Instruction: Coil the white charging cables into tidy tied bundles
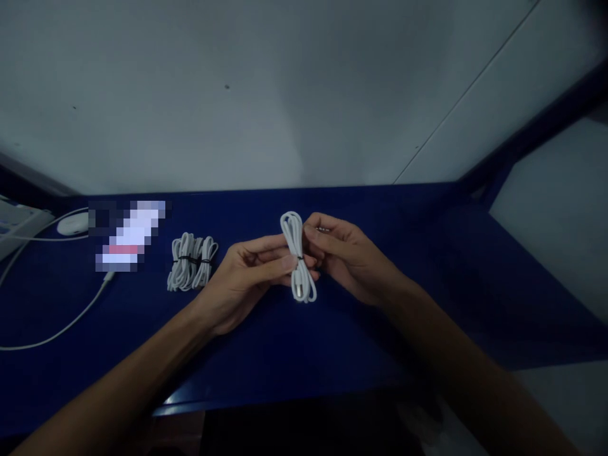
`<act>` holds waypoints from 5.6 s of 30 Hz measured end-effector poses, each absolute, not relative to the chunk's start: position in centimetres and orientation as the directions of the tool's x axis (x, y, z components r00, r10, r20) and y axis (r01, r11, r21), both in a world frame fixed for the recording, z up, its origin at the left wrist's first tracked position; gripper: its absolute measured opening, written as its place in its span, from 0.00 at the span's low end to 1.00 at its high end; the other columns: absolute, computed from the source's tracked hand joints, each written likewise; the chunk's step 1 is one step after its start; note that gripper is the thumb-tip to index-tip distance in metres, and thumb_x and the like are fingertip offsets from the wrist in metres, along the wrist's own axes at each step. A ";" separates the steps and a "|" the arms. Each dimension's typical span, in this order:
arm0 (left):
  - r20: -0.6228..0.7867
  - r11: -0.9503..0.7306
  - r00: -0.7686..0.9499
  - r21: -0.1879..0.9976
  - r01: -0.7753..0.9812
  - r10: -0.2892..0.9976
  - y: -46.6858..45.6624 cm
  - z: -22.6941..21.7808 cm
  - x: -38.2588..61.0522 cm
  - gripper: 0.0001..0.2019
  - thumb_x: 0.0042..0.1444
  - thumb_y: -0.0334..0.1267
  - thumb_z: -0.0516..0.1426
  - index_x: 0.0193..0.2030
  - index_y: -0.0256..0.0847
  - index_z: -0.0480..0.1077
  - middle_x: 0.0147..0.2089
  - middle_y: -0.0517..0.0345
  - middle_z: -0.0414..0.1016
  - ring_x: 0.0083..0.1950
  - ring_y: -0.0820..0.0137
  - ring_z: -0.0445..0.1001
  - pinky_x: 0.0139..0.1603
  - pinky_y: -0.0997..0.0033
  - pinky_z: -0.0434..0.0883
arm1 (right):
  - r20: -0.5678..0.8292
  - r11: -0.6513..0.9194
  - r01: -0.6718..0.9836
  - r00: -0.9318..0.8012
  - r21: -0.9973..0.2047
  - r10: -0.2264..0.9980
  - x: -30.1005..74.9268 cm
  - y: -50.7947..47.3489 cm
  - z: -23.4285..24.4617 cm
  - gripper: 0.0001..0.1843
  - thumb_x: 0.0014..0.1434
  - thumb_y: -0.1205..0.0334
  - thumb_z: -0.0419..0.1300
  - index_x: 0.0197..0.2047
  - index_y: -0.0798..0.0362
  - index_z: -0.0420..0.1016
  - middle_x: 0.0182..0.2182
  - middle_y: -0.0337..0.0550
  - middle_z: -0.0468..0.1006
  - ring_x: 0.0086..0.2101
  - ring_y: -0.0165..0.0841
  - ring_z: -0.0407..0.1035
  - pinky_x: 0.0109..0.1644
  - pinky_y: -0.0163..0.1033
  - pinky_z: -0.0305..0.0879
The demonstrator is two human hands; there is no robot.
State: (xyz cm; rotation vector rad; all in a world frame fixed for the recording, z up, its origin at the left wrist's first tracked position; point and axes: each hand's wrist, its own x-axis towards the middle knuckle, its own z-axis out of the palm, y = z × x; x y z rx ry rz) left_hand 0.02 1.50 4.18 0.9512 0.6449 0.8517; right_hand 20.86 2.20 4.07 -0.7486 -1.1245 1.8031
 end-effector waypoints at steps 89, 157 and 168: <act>0.208 -0.237 0.248 0.967 0.094 0.946 2.1 3.2 -0.5 0.07 0.65 0.42 0.68 0.40 0.41 0.81 0.35 0.55 0.84 0.36 0.66 0.81 0.42 0.67 0.77 | 0.046 -0.149 -0.459 -0.387 -0.876 0.921 19.7 1.9 3.6 0.17 0.68 0.45 0.69 0.37 0.48 0.74 0.23 0.30 0.60 0.22 0.26 0.51 0.24 0.34 0.47; 0.024 -0.095 0.373 0.980 0.174 0.927 2.4 2.2 -0.5 0.13 0.71 0.47 0.61 0.54 0.42 0.76 0.36 0.58 0.79 0.31 0.71 0.75 0.34 0.68 0.72 | 0.283 -0.124 0.885 0.272 -0.449 0.920 40.9 6.2 -2.1 0.04 0.62 0.63 0.69 0.35 0.53 0.85 0.33 0.49 0.85 0.35 0.41 0.77 0.44 0.46 0.67; 0.006 -0.084 0.374 0.978 0.192 0.927 2.2 2.4 -0.5 0.12 0.72 0.47 0.61 0.53 0.43 0.77 0.36 0.60 0.78 0.32 0.71 0.75 0.35 0.68 0.72 | 0.309 -0.162 0.929 0.270 -0.333 0.912 40.8 7.2 -3.8 0.08 0.65 0.60 0.63 0.35 0.51 0.82 0.35 0.52 0.84 0.38 0.46 0.78 0.48 0.50 0.71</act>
